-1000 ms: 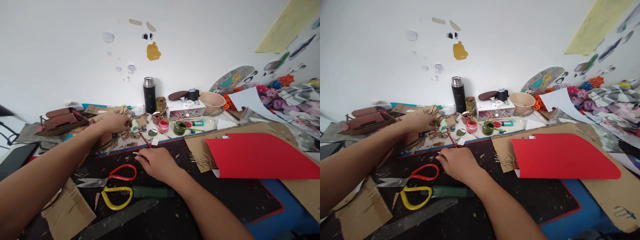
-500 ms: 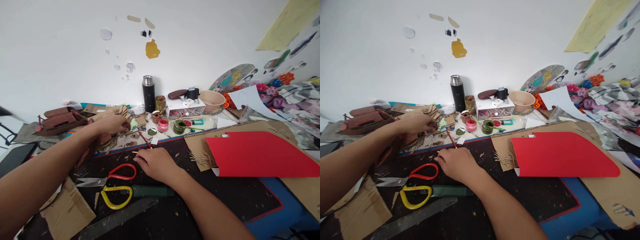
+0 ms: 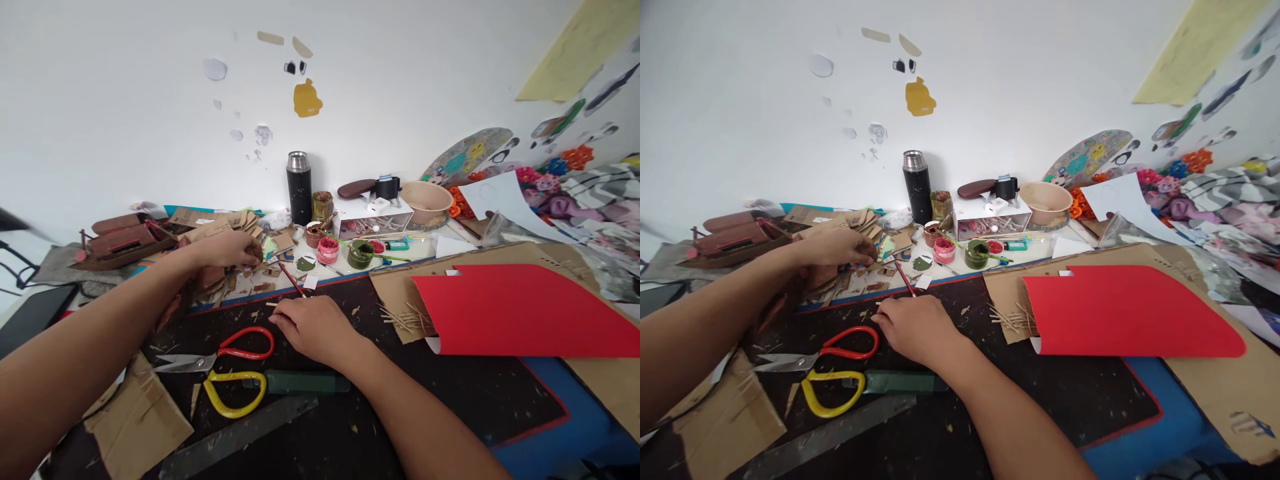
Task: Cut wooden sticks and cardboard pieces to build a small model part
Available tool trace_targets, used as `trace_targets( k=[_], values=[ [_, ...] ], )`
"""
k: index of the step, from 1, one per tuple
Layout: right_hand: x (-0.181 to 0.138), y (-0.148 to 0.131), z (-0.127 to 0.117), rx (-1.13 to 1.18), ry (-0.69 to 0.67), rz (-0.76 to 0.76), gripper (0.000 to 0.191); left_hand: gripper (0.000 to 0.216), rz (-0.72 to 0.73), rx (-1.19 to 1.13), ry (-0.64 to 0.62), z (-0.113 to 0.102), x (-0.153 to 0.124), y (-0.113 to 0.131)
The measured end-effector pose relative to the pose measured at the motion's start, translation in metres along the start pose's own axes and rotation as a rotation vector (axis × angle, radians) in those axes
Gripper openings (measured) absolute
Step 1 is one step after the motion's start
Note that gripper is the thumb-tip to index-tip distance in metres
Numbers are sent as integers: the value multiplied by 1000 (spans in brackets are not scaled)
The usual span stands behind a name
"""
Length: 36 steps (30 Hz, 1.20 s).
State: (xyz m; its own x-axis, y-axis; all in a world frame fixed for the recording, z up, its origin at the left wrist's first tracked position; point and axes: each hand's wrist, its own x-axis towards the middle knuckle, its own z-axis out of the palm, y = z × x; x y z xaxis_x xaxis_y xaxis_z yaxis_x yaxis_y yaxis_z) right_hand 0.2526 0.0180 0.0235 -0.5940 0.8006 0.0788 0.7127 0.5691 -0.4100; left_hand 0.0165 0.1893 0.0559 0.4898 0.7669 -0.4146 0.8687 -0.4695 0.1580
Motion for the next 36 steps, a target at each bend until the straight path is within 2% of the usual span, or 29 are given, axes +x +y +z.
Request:
trace_targets(
  k=[8,15,20,24,29,36],
  values=[
    [0,-2,-1,-6,4,-6,28,35,7,9,14,1,0,-2],
    [0,-1,-1,-5,13,-13,29,47,-121,78,274,-1,21,2],
    [-1,-2,-2,-13,10,-5,29,59,-97,91,342,12,49,10],
    [-2,-3,-4,-28,1,-4,28,64,-108,114,361,22,60,17],
    [-2,-2,-2,-27,12,-11,28,56,-136,86,362,17,53,18],
    [-1,-3,0,-48,-4,-14,30,43,-204,128,321,-6,31,-6]
  ],
)
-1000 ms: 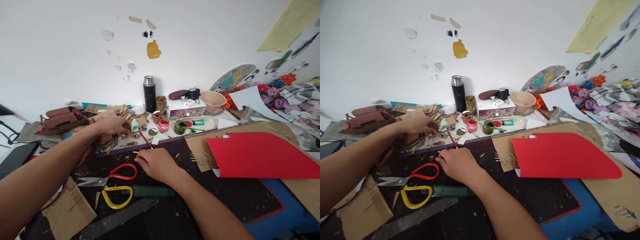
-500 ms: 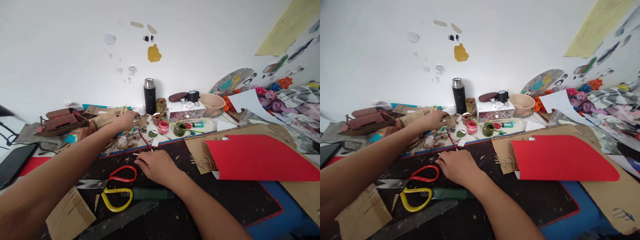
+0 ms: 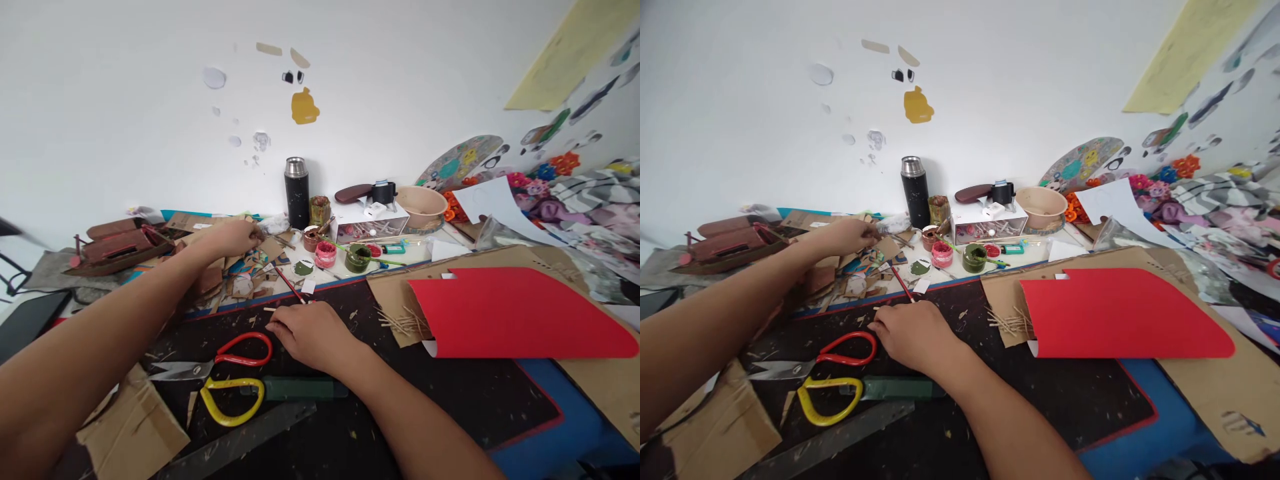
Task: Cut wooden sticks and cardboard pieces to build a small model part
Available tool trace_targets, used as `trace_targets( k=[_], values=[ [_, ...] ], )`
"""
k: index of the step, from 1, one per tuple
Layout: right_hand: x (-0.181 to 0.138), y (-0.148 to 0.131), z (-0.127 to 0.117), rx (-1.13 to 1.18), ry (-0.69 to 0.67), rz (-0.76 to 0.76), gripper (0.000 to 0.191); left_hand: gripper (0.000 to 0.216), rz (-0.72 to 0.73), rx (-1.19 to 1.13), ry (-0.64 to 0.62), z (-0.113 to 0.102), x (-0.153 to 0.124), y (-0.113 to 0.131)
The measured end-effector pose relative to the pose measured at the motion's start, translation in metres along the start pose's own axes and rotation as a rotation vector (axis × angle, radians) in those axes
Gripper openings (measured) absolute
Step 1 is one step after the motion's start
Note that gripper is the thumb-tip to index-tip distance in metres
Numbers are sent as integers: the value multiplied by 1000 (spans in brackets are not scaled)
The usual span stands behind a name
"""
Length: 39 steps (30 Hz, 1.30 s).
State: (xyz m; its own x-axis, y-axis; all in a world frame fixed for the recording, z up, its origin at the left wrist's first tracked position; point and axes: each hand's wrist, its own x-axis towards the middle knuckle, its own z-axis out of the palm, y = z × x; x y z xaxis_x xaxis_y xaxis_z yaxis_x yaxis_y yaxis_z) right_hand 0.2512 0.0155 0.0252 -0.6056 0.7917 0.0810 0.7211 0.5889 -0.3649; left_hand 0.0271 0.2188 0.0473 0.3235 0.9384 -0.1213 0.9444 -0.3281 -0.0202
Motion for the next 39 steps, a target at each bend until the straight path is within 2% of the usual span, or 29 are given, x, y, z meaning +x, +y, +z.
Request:
trace_targets(
  k=[3,6,12,16,23,28,34,39],
  values=[
    [0,0,0,-9,-8,-4,31,43,-59,47,1,-2,2,-6],
    [0,0,0,-17,-7,-6,32,46,-70,62,29,-1,5,0],
    [0,-2,-3,-15,-12,-5,31,50,139,8,54,10,23,33],
    [0,-3,-4,-17,-9,-6,30,49,210,-9,65,21,39,45],
    [-1,-3,0,-10,29,-24,32,57,81,39,93,25,52,43],
    [0,-5,-2,-20,-29,-20,31,69,66,49,44,29,54,45],
    [0,-5,-7,-38,-87,-9,32,54,5,-36,10,27,62,38],
    [0,-6,-8,-43,-108,-3,32,54,-127,-162,82,18,60,20]
  ],
)
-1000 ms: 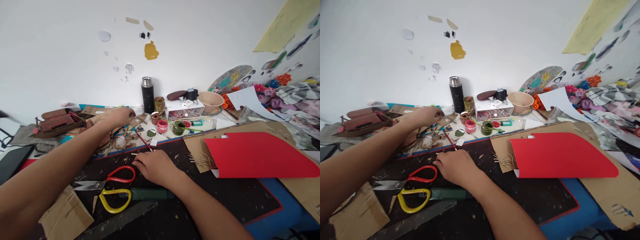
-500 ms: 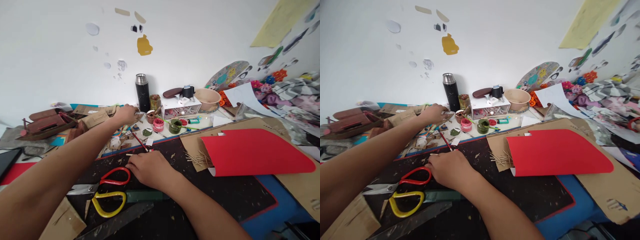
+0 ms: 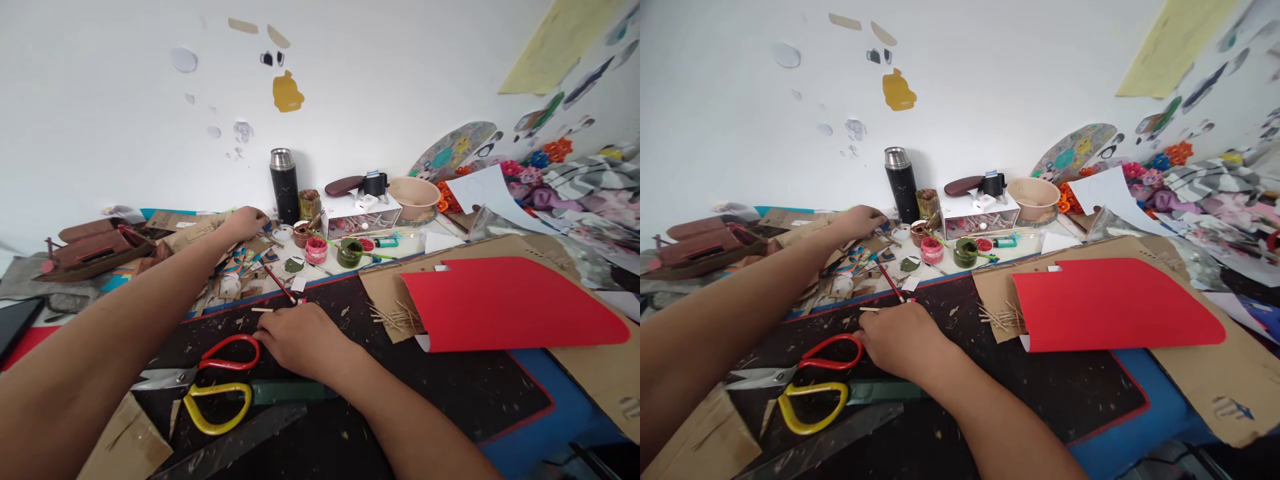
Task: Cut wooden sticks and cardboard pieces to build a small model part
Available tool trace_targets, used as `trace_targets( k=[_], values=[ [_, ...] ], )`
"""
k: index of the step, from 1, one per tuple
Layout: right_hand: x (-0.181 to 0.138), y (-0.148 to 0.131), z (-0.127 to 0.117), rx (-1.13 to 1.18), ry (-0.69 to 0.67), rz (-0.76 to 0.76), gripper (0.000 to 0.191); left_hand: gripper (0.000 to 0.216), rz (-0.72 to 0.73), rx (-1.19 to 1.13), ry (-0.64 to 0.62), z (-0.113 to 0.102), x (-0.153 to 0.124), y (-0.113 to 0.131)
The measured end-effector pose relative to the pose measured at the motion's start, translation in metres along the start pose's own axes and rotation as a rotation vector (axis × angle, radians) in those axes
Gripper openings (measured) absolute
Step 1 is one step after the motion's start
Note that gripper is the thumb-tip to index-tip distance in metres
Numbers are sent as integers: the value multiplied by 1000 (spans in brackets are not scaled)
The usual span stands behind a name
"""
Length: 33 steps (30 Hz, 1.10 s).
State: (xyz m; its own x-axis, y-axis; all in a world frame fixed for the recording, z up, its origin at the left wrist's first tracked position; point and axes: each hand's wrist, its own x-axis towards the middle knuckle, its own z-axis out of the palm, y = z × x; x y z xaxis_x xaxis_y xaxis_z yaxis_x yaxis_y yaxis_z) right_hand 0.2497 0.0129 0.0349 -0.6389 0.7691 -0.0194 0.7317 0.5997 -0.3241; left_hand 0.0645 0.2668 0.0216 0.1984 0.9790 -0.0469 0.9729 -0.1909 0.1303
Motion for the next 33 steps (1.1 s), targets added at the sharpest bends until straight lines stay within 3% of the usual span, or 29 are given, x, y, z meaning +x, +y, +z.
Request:
trace_targets(
  k=[6,13,18,21,24,27,30,33],
  values=[
    [-1,0,1,-3,12,-7,31,53,-119,-133,114,-15,-11,-23],
    [-1,0,3,-2,23,-17,31,46,-197,-308,158,-23,-29,-35],
    [-2,1,4,-2,23,-21,31,38,-181,-471,128,-24,-36,-28],
    [-2,2,4,-9,25,-15,31,47,-121,-504,124,-25,-41,-26],
    [-2,2,5,-8,27,-14,30,56,2,-383,71,-24,-46,-34],
    [-3,1,6,-7,34,-24,30,55,89,-24,10,-18,-52,-46],
    [-3,-1,7,-13,33,-22,30,54,118,261,45,-9,-60,-52],
    [-2,-2,5,-15,17,-8,30,54,110,313,72,-2,-67,-51]
  ],
)
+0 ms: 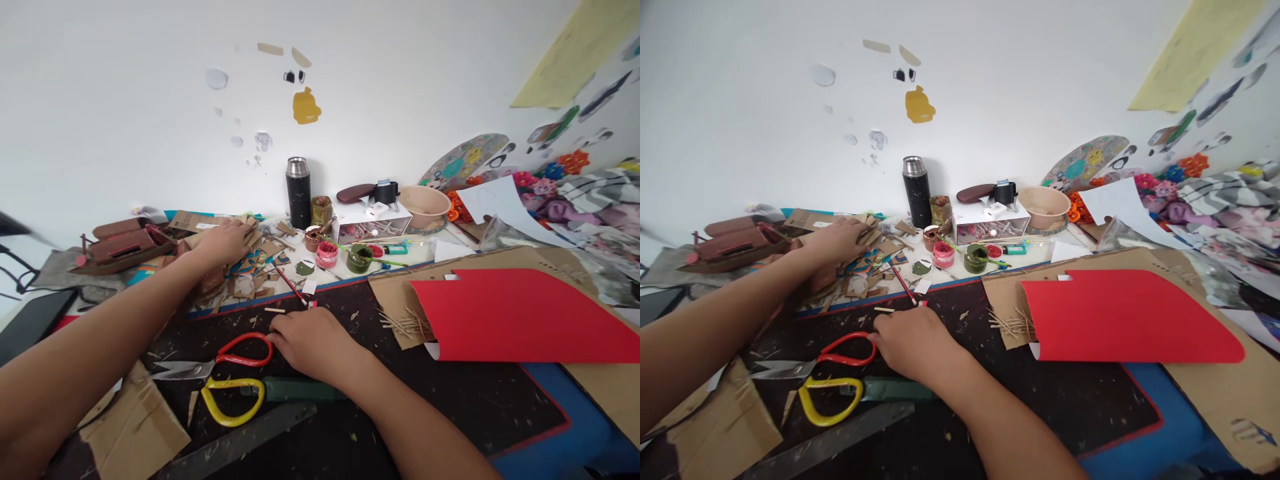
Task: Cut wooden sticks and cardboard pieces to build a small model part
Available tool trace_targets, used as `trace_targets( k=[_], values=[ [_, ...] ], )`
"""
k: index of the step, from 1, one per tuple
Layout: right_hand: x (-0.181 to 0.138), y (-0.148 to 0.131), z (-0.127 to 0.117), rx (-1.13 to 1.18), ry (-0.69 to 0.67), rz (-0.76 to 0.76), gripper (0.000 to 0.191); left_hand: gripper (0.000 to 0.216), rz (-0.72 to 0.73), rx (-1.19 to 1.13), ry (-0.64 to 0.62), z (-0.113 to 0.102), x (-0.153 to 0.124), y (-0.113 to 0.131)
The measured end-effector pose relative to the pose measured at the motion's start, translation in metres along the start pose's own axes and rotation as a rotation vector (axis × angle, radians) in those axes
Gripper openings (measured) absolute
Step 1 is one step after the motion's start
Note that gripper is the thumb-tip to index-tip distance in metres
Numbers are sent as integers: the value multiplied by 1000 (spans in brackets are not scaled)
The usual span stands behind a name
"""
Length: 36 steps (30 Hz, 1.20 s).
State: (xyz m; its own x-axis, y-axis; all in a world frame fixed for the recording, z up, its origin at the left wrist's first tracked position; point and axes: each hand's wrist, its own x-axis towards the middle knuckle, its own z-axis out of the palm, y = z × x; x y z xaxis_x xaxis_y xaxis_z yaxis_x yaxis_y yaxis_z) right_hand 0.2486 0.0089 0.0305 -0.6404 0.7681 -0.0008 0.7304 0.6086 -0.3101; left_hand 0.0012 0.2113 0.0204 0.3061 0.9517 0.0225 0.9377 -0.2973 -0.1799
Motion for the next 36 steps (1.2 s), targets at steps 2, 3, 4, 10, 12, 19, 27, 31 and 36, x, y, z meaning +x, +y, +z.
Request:
trace_targets(
  k=[2,3,4,10,12,19,27,31,36],
  values=[
    [0,0,-1,1,-7,4,29,52,-21,-4,17,0,-3,3],
    [0,0,-1,2,-8,4,29,51,-33,-5,27,-1,-4,4],
    [0,1,-1,2,-7,2,29,51,-45,-8,36,-3,-4,4],
    [-1,0,2,-4,24,-20,29,55,-93,-2,82,-16,-5,-3],
    [-1,0,2,-1,20,-18,29,57,-93,-12,94,-18,-5,-5],
    [-1,0,2,4,5,-20,29,56,-151,-142,127,-21,-1,-13],
    [-2,1,1,3,4,-15,28,49,-6,-114,-46,-15,3,-23],
    [-3,0,0,3,-5,-14,29,37,107,-149,-146,-10,4,-22],
    [-3,-1,2,-10,-8,-20,28,50,21,-102,-67,-13,20,-16]
  ],
)
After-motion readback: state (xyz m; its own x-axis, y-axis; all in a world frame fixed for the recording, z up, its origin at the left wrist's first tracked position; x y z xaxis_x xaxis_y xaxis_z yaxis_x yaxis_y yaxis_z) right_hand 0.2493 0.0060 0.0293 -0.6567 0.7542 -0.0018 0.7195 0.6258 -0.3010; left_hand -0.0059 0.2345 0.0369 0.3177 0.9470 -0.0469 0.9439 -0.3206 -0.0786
